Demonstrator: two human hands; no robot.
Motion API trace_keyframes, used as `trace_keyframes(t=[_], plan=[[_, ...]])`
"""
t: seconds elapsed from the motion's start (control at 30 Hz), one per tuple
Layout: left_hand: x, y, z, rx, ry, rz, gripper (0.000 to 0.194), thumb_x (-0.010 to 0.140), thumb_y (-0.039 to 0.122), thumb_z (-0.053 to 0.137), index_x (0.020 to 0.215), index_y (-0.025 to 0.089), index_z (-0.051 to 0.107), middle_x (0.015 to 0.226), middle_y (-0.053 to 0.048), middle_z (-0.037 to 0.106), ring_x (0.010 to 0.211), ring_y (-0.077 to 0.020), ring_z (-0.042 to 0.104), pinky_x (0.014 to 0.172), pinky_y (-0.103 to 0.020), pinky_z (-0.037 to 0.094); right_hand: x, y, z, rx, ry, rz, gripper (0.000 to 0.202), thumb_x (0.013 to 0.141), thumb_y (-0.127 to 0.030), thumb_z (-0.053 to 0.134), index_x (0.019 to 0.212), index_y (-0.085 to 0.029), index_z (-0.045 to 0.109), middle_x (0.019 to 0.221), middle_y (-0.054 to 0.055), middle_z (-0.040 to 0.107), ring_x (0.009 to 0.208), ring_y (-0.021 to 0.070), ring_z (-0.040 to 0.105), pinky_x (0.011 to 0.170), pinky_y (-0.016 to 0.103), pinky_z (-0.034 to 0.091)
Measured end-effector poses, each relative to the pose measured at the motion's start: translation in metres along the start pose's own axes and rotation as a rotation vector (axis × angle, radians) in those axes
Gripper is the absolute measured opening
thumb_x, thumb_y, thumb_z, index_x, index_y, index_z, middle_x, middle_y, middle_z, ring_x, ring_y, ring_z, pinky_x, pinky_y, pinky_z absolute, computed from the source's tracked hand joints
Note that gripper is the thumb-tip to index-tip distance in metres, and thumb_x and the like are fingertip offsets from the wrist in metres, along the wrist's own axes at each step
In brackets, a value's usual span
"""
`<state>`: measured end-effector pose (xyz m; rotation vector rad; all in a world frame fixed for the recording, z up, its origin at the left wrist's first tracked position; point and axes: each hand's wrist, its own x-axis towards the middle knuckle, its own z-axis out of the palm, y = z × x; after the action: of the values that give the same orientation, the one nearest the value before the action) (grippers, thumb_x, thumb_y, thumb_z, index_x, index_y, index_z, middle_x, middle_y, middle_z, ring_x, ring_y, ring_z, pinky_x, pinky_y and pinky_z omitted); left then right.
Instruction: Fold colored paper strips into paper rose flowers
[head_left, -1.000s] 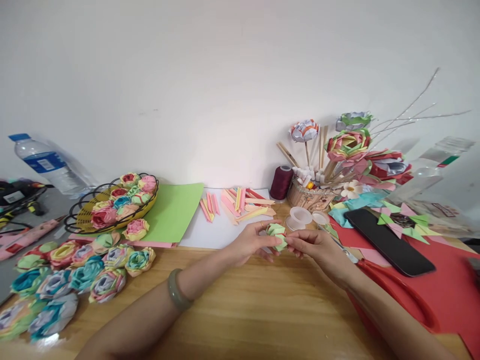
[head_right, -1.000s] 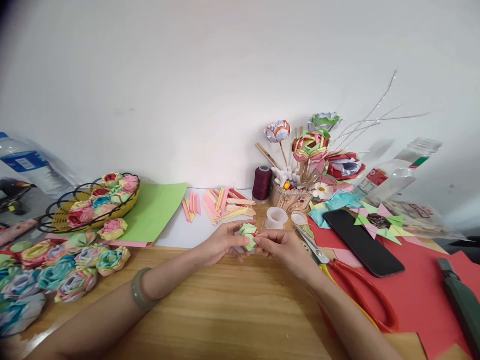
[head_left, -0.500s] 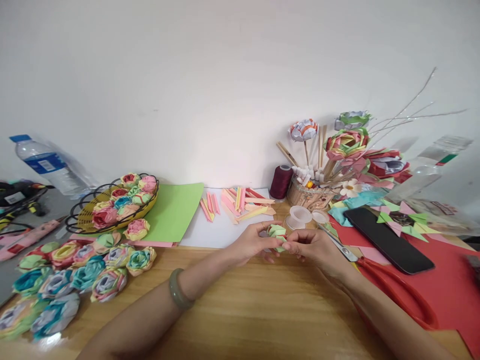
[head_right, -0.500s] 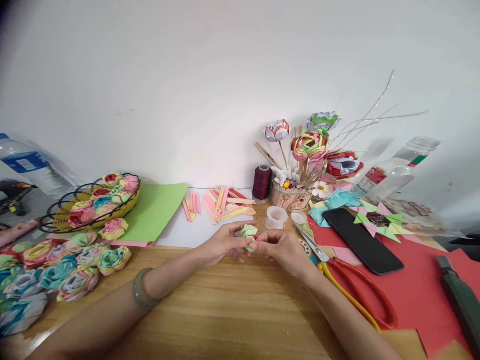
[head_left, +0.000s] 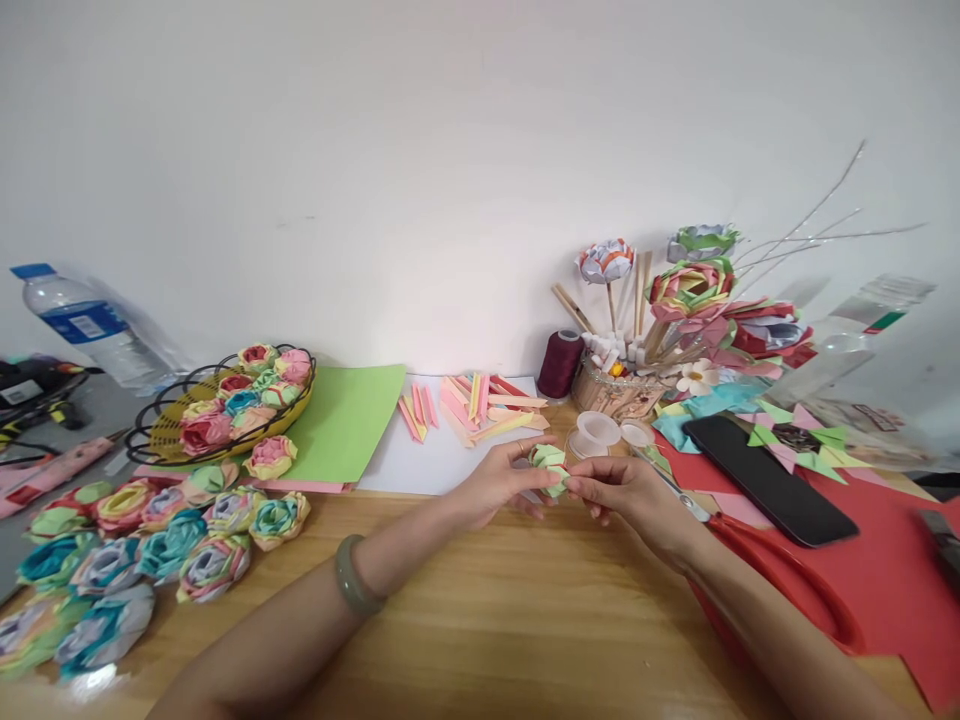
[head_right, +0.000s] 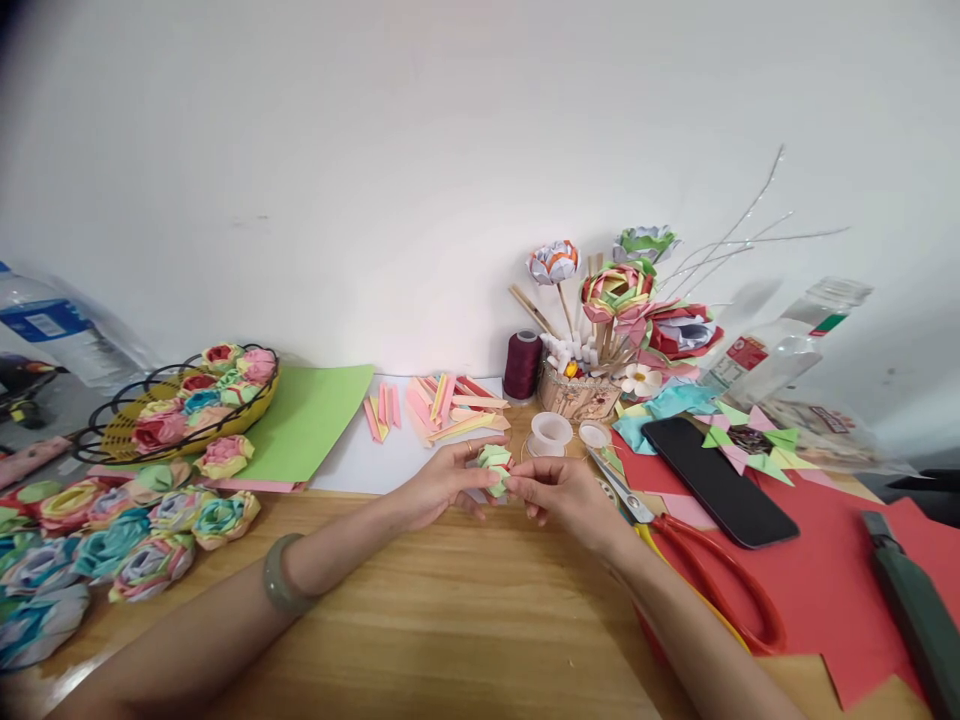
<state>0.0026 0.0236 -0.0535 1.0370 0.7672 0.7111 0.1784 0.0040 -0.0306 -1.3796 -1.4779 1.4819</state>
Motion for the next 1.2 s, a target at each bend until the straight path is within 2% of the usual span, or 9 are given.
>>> trace_keyframes(t=[0.4,0.63,0.93,1.2], plan=[[-0.0014,-0.0012,0.0011,0.027,0.001,-0.005,0.062,0.064,0.025,0.069,0.122,0.023,0.048,0.088,-0.005,0.058,0.069,-0.0128,0.057,0.051,-0.023,0.050,-0.0009,0.0004,0.0073,-0.015,0.003,0.010,0.034,0.056,-0.045,0.072,0.061,-0.014,0.059,0.041,-0.005,0.052,0.038,0.0059,0.046,0.041,0.018,0.034],[-0.0016,0.0006,-0.0008,-0.027,-0.019,-0.016,0.059,0.064,0.028,0.070,0.119,0.022,0.049,0.091,-0.006,0.059,0.070,-0.0133,0.059,0.051,-0.022,0.049,-0.0026,-0.0005,0.0017,-0.004,-0.035,-0.011,0.041,0.062,-0.051,0.067,0.075,-0.013,0.065,0.044,-0.002,0.056,0.039,0.0079,0.050,0.042,0.021,0.037],[-0.0004,-0.0017,-0.0020,0.012,-0.031,-0.010,0.065,0.062,0.031,0.071,0.122,0.024,0.048,0.093,-0.007,0.059,0.072,-0.0139,0.059,0.053,-0.025,0.050,-0.0014,-0.0015,0.0046,-0.008,0.005,0.053,0.031,0.056,-0.041,0.073,0.063,-0.013,0.061,0.041,-0.004,0.054,0.038,0.0064,0.049,0.040,0.018,0.037],[-0.0004,-0.0033,-0.0017,0.014,-0.020,0.002,0.064,0.062,0.031,0.071,0.122,0.024,0.048,0.093,-0.007,0.060,0.072,-0.0135,0.058,0.054,-0.024,0.050,0.0007,0.0038,0.0090,0.023,-0.028,0.001,0.031,0.058,-0.040,0.073,0.060,-0.014,0.055,0.040,-0.004,0.055,0.038,0.0070,0.051,0.041,0.018,0.037]])
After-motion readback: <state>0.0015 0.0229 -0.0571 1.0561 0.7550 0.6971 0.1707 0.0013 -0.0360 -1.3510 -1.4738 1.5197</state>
